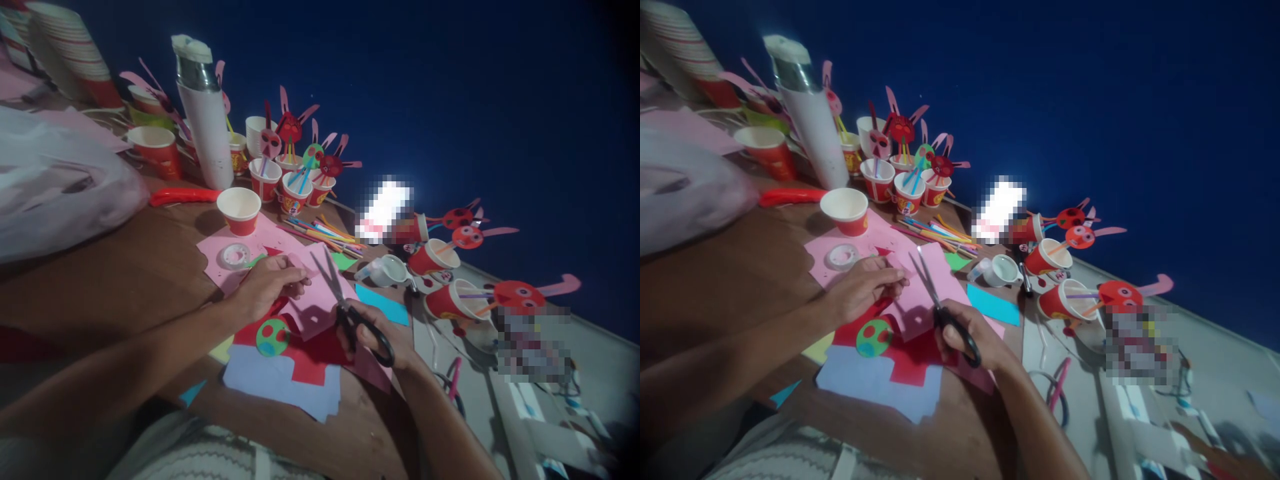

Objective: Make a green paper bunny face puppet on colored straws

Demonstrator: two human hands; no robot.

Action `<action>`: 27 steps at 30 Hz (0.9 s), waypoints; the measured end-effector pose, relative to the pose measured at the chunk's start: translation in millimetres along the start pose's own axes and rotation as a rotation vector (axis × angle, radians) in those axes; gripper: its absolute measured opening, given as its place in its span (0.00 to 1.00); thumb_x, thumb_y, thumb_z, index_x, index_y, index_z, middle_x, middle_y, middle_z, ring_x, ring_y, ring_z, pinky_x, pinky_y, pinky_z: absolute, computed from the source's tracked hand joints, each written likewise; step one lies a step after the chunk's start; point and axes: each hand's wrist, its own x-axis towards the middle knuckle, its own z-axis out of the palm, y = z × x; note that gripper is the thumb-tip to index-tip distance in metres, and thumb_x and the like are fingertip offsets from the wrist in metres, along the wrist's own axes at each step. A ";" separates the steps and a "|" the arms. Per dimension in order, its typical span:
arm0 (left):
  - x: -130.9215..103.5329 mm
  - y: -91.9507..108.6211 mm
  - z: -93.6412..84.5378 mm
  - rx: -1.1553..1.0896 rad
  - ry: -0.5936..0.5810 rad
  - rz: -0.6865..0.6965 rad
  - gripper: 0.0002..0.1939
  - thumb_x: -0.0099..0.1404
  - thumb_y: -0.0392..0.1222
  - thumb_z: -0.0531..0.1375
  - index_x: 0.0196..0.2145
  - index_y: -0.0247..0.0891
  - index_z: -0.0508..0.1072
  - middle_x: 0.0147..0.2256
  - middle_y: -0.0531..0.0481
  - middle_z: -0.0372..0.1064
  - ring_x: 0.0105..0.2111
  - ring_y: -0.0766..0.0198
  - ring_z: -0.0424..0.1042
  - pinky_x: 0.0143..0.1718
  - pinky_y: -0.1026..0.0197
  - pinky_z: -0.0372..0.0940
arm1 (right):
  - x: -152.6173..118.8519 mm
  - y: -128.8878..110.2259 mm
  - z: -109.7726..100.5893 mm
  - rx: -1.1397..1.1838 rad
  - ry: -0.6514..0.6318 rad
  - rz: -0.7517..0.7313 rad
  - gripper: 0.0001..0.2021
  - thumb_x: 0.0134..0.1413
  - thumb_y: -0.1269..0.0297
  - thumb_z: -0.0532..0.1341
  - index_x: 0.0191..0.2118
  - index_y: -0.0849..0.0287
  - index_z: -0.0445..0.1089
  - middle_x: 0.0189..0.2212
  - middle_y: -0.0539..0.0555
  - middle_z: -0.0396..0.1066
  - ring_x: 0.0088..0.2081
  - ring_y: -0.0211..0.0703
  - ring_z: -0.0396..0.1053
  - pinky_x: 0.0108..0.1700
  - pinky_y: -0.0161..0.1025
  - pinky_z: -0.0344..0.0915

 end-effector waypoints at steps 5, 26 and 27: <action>-0.1 -0.3 0.0 -0.004 0.015 0.017 0.05 0.49 0.34 0.64 0.23 0.31 0.70 0.22 0.49 0.70 0.18 0.71 0.66 0.21 0.68 0.61 | -8.2 -8.3 -3.9 0.015 -0.008 -0.058 0.27 0.49 0.40 0.57 0.42 0.62 0.63 0.22 0.52 0.65 0.21 0.37 0.62 0.24 0.35 0.56; -2.5 2.5 -1.8 -0.095 -0.178 0.045 0.05 0.51 0.36 0.65 0.25 0.32 0.73 0.24 0.50 0.71 0.21 0.71 0.68 0.23 0.67 0.62 | -6.6 -4.9 -10.6 0.028 -0.083 -0.006 0.25 0.51 0.41 0.57 0.41 0.62 0.63 0.23 0.51 0.65 0.21 0.36 0.61 0.24 0.34 0.58; -2.5 2.4 -1.8 -0.095 -0.178 0.045 0.05 0.51 0.36 0.65 0.25 0.32 0.74 0.24 0.50 0.71 0.21 0.71 0.68 0.23 0.67 0.63 | -6.9 -5.2 -10.8 0.015 -0.074 -0.017 0.25 0.51 0.42 0.57 0.41 0.62 0.63 0.23 0.51 0.65 0.21 0.37 0.62 0.24 0.34 0.58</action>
